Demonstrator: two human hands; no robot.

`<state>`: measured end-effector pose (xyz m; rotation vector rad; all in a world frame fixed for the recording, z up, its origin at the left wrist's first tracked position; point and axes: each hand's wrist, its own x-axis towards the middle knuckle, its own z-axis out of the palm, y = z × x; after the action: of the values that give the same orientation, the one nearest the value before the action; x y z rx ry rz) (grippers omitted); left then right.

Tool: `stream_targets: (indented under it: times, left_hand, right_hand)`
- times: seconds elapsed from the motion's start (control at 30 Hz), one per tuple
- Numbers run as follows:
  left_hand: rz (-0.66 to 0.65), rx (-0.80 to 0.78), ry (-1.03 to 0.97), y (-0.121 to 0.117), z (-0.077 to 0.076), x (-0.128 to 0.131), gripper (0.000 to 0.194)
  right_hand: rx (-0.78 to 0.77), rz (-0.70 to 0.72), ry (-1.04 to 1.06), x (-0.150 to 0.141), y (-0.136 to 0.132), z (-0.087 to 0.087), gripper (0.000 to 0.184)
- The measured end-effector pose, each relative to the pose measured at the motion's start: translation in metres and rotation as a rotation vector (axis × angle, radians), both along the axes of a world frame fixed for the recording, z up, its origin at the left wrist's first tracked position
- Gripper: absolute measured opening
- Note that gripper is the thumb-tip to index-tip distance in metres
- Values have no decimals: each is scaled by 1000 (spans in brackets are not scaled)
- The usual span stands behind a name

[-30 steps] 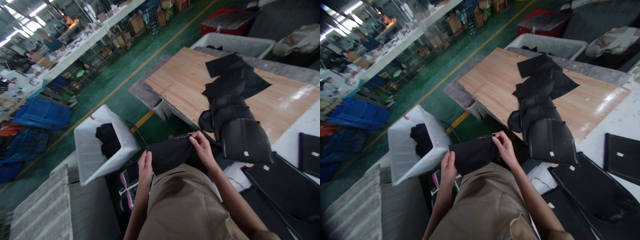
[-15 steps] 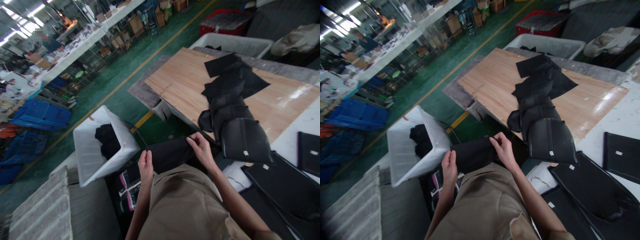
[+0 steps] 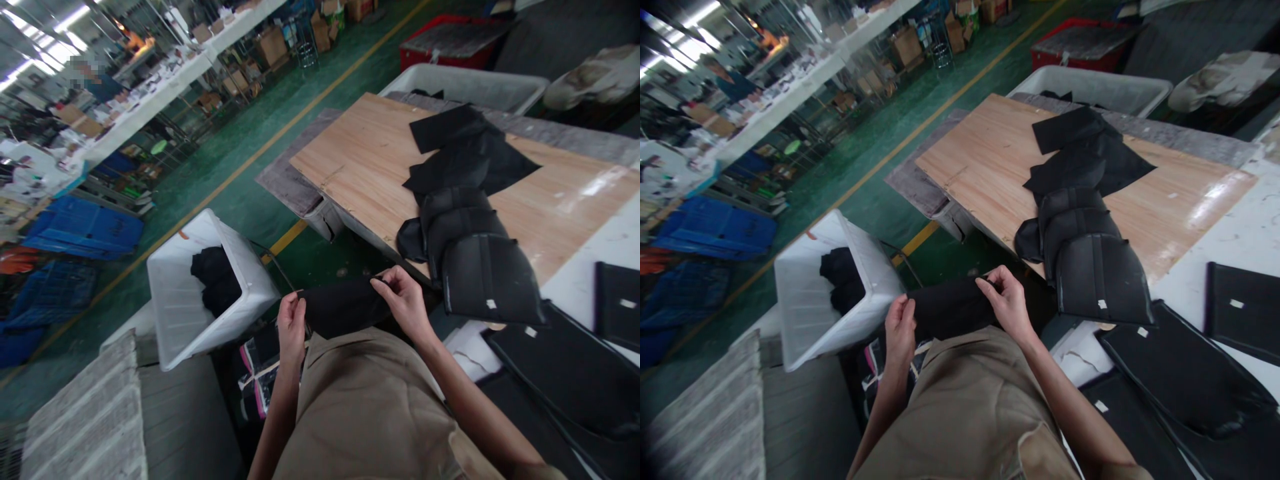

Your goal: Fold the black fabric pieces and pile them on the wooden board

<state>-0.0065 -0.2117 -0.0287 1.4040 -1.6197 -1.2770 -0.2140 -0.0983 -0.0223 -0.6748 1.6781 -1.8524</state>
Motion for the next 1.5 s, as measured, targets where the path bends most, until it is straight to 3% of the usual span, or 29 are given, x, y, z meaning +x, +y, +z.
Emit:
stream_targets:
  times: [0.07, 0.17, 0.3, 0.43, 0.57, 0.7, 0.87, 0.93, 1.13, 1.23, 1.37, 1.5]
  left_hand:
    - [-16, -36, -7, -5, -3, 1, 34]
    - [-111, -253, -145, -12, -3, 1, 35]
    - [-345, -582, -330, -11, 7, -10, 24]
    - [-616, -637, -339, 5, 18, -34, 18]
    - [-586, -710, -335, 9, 5, -49, 38]
    - [-539, -801, -328, -1, -19, -38, 48]
    - [-486, -759, -382, -8, -48, -2, 53]
    - [-444, -704, -422, -9, -52, 6, 49]
    - [-540, -514, -309, 5, -23, -15, 27]
    - [-484, -410, -205, 17, -20, -29, 31]
    - [-410, -278, -158, 25, -21, -31, 39]
    - [-402, -201, -106, 30, -4, -28, 40]
  right_hand:
    - [1, 27, 39, 2, 1, 4, 30]
    - [25, 89, 116, 5, 2, 10, 28]
    - [96, 194, 224, 13, 3, 15, 26]
    - [114, 302, 263, 24, 4, 16, 24]
    - [123, 266, 315, 25, 1, 7, 24]
    - [131, 157, 364, 14, -2, 0, 29]
    - [157, 128, 370, 5, 3, -5, 30]
    - [174, 136, 373, 5, 3, -8, 30]
    - [183, 292, 427, 25, -8, -5, 24]
    - [144, 372, 426, 39, -12, -4, 21]
    - [143, 425, 277, 44, -8, -2, 26]
    - [94, 525, 174, 37, 4, 4, 21]
